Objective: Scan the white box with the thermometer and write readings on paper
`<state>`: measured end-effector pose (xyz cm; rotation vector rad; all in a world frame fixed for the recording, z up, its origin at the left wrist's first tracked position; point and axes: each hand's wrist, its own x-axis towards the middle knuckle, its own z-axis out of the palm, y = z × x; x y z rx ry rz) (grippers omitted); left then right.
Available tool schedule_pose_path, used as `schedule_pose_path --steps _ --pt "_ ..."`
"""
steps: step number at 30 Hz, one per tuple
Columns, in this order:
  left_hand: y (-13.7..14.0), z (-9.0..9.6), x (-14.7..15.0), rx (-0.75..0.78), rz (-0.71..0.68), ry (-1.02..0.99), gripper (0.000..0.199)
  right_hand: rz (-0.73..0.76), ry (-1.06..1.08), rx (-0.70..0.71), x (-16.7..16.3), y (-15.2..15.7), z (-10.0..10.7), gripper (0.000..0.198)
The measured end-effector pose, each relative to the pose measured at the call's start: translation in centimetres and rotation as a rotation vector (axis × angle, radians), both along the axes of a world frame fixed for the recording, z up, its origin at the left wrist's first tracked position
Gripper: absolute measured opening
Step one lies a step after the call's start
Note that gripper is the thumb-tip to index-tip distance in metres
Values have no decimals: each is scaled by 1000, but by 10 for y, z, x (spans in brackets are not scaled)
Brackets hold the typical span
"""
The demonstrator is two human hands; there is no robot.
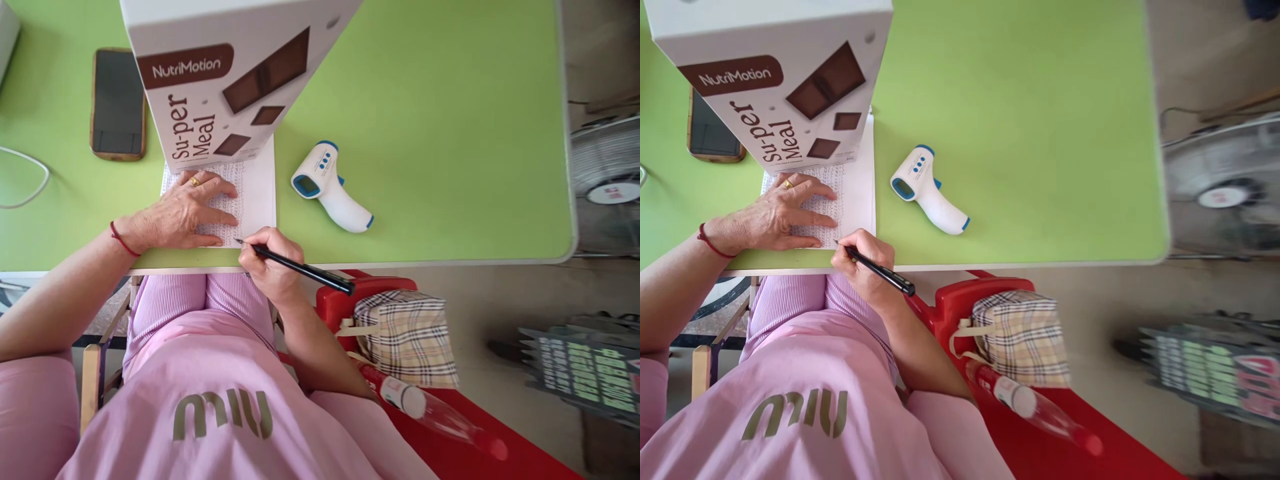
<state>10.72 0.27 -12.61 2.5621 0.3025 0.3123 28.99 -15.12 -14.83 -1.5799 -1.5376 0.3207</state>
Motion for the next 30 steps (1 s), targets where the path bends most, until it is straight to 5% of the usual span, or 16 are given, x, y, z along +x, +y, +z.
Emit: schedule_pose_path --steps 30 --pt "0 1 0 32 7 21 31 26 36 73 1 1 2 12"
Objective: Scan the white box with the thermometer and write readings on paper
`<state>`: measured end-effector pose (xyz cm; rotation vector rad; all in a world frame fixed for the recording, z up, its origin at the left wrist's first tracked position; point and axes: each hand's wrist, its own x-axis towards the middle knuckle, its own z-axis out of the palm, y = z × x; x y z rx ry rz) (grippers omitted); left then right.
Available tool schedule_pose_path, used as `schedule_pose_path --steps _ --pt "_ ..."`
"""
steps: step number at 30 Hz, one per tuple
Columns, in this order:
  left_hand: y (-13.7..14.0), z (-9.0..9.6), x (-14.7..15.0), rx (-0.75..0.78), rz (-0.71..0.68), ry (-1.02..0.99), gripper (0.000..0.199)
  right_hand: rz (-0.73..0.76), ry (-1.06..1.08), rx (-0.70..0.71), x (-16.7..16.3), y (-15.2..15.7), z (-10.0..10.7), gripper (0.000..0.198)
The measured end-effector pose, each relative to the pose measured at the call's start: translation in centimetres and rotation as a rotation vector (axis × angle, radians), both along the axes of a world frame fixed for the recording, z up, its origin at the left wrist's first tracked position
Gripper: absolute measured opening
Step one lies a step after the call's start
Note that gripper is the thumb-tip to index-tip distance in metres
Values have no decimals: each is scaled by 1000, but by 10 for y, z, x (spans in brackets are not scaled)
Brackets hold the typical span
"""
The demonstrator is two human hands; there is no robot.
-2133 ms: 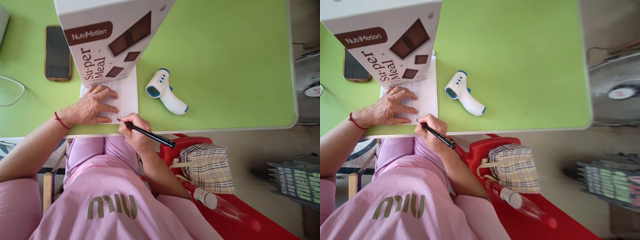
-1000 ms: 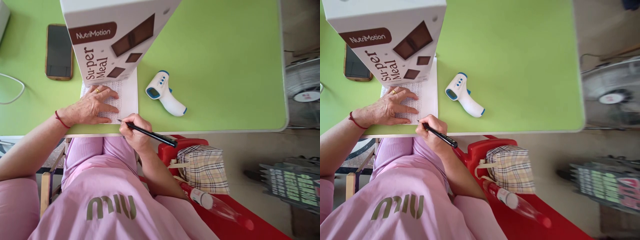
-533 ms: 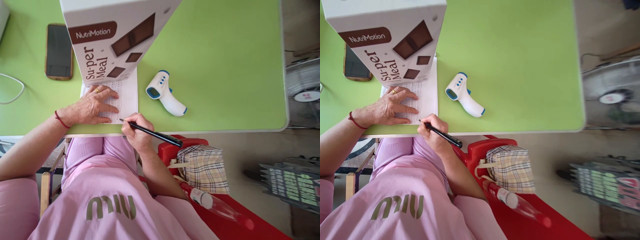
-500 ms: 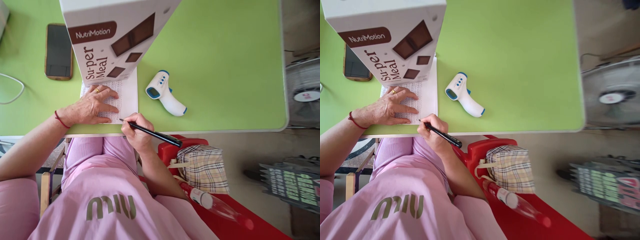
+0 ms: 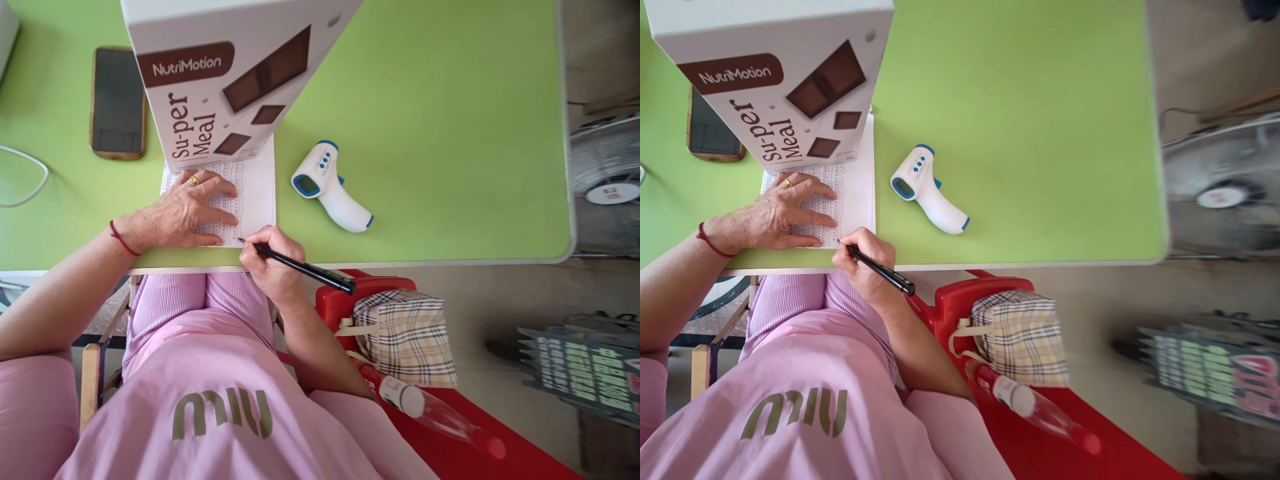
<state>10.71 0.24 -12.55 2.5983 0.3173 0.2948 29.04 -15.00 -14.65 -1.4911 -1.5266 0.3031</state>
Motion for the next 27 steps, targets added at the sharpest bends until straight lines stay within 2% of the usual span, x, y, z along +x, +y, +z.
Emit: schedule_pose_path --steps 4,9,12,22,27 --pt "0 -2 0 -4 7 -17 30 12 7 1 1 0 0 12" --pt "0 -3 0 -9 10 -35 30 -67 85 33 5 -3 0 10" --pt "0 -2 0 -10 5 -28 30 -29 100 10 7 -3 2 8" --pt "0 -1 0 12 3 -11 32 -35 1 71 4 0 1 11" --pt "-1 1 0 6 6 4 30 -39 -18 46 4 -1 -2 10"
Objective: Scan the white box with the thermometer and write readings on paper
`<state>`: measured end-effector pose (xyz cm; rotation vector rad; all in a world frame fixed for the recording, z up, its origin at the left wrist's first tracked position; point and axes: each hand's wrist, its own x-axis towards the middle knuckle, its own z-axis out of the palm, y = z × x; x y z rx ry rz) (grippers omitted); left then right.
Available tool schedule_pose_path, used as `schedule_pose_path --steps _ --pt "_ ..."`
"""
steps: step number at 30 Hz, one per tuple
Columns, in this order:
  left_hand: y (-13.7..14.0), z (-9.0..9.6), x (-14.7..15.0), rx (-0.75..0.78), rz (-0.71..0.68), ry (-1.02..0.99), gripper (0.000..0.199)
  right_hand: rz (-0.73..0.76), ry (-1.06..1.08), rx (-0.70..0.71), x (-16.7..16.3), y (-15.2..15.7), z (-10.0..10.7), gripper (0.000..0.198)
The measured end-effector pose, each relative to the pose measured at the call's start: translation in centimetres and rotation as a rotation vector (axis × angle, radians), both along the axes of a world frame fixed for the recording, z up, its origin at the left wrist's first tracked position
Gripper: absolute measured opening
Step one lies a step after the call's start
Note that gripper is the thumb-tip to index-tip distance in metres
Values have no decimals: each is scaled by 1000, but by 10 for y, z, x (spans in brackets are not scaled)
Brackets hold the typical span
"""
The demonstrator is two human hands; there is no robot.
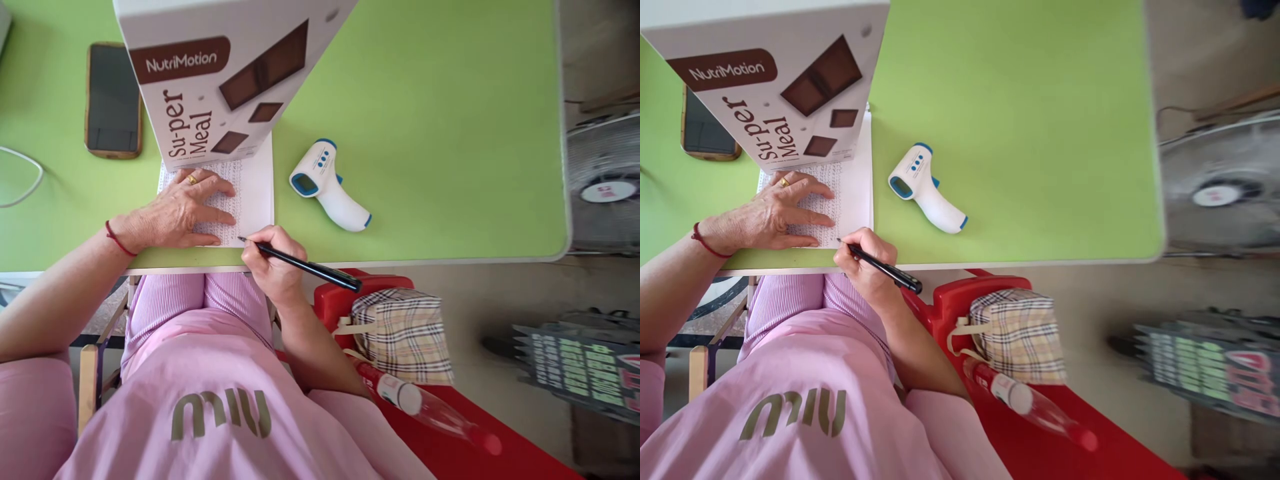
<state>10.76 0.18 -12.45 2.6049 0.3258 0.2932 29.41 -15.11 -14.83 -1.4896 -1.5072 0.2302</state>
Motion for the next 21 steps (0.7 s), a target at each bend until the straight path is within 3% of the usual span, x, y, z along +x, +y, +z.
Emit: schedule_pose_path --steps 9,16,21 --pt "0 0 0 -13 5 -4 30 6 20 -31 1 -1 0 9" --pt "0 -3 0 -22 13 -30 29 -37 61 -131 2 -2 -1 12" --pt "0 -2 0 -42 12 -33 28 -35 35 -111 2 -1 -1 12"
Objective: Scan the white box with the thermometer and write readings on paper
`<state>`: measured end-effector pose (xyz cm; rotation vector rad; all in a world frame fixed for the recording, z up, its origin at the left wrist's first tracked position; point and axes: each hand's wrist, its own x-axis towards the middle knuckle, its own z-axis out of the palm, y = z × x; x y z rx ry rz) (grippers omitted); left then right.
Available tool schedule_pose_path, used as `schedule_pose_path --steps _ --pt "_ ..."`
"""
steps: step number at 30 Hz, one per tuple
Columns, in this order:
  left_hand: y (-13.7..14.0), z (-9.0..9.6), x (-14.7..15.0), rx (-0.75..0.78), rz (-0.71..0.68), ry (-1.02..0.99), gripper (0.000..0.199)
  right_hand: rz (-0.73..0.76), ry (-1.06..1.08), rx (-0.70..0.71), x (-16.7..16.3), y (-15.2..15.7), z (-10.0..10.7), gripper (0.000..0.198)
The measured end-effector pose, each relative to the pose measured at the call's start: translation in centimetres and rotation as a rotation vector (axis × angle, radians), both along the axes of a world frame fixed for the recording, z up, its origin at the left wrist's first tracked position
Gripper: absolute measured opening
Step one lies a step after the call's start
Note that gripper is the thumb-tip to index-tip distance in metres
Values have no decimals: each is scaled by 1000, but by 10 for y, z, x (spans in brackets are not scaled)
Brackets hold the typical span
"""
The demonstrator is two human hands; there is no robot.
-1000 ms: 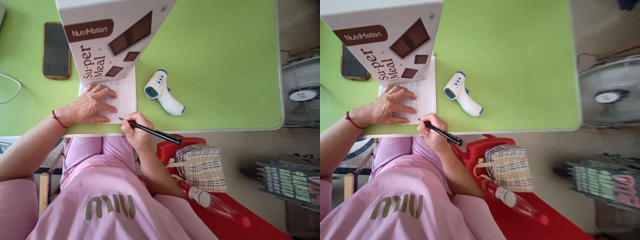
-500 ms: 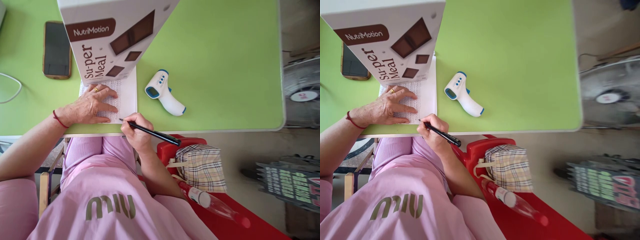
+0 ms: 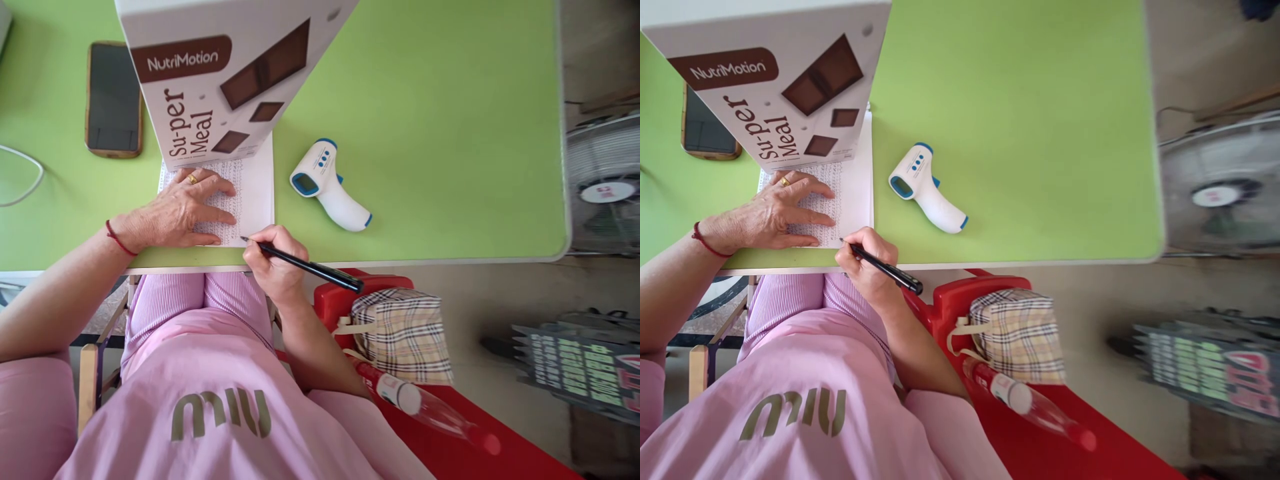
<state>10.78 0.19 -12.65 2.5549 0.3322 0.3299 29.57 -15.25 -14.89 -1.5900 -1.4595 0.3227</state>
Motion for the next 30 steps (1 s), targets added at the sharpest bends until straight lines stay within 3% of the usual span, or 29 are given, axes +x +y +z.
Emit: schedule_pose_path --steps 13,19,24,30 --pt "1 -1 0 0 -6 -14 29 30 -5 49 0 0 0 12" --pt "1 1 0 -9 -7 20 30 -117 30 172 3 -6 9 13" --pt "1 0 -1 49 -11 -13 30 -40 -144 207 28 9 15 18" --pt "1 0 -5 170 -30 -118 29 39 -398 52 47 36 -6 43"
